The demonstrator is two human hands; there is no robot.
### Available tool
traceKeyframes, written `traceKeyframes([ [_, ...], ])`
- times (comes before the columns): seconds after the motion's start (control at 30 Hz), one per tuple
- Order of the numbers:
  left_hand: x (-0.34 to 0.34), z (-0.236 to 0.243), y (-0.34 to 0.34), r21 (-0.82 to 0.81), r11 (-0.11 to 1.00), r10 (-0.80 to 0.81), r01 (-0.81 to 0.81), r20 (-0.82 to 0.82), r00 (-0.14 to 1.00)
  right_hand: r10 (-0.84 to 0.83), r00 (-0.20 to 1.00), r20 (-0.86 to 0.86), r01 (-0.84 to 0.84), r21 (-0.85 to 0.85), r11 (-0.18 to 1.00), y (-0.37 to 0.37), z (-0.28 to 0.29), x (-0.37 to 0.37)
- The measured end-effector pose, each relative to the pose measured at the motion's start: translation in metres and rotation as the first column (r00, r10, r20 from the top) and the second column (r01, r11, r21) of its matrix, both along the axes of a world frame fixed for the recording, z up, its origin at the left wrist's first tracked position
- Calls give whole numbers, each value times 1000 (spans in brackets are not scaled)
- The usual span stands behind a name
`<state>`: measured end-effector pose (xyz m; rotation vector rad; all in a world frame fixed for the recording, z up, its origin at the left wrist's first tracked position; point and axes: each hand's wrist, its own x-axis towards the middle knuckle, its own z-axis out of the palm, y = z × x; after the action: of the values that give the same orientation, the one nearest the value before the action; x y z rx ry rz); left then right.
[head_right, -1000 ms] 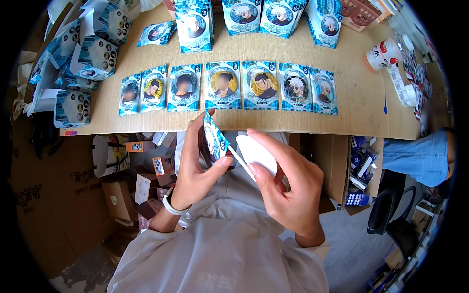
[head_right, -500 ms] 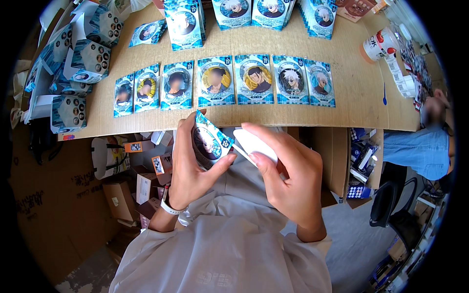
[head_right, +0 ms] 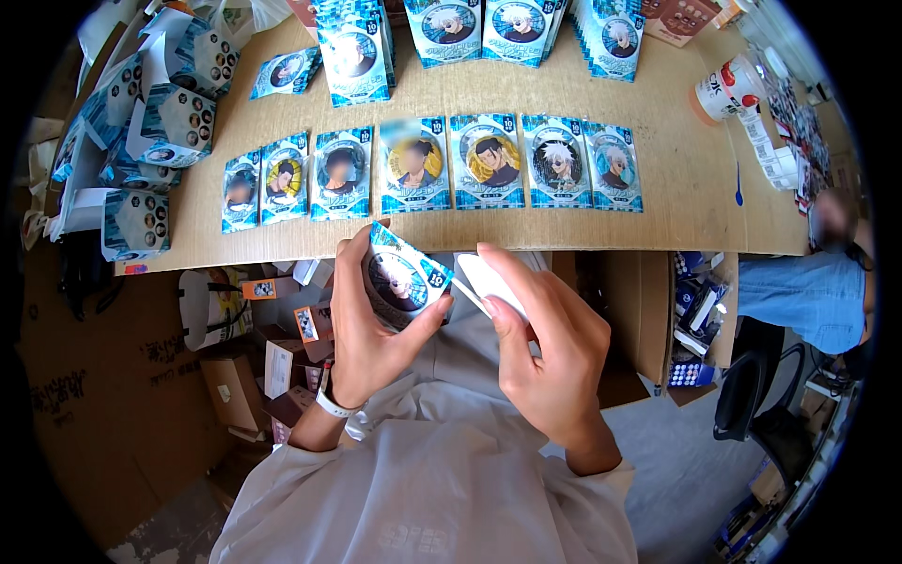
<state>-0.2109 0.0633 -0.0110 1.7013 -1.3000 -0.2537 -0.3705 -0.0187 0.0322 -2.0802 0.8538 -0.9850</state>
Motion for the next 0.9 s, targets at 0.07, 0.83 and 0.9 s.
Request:
traceKeyframes([
  [0.07,-2,-1,0,-6,1000,19,-19,-7,1000,-10,1000,-9,10,-45,999,2,-2,0],
  [0.83,0,6,7,73,991,-83,110,-305,949,115,990,84,-134,261,956,-10,-8,-22],
  [0.9,0,9,5,61,986,-96,154,-546,832,104,991,87,-124,269,955,-10,-10,-25],
])
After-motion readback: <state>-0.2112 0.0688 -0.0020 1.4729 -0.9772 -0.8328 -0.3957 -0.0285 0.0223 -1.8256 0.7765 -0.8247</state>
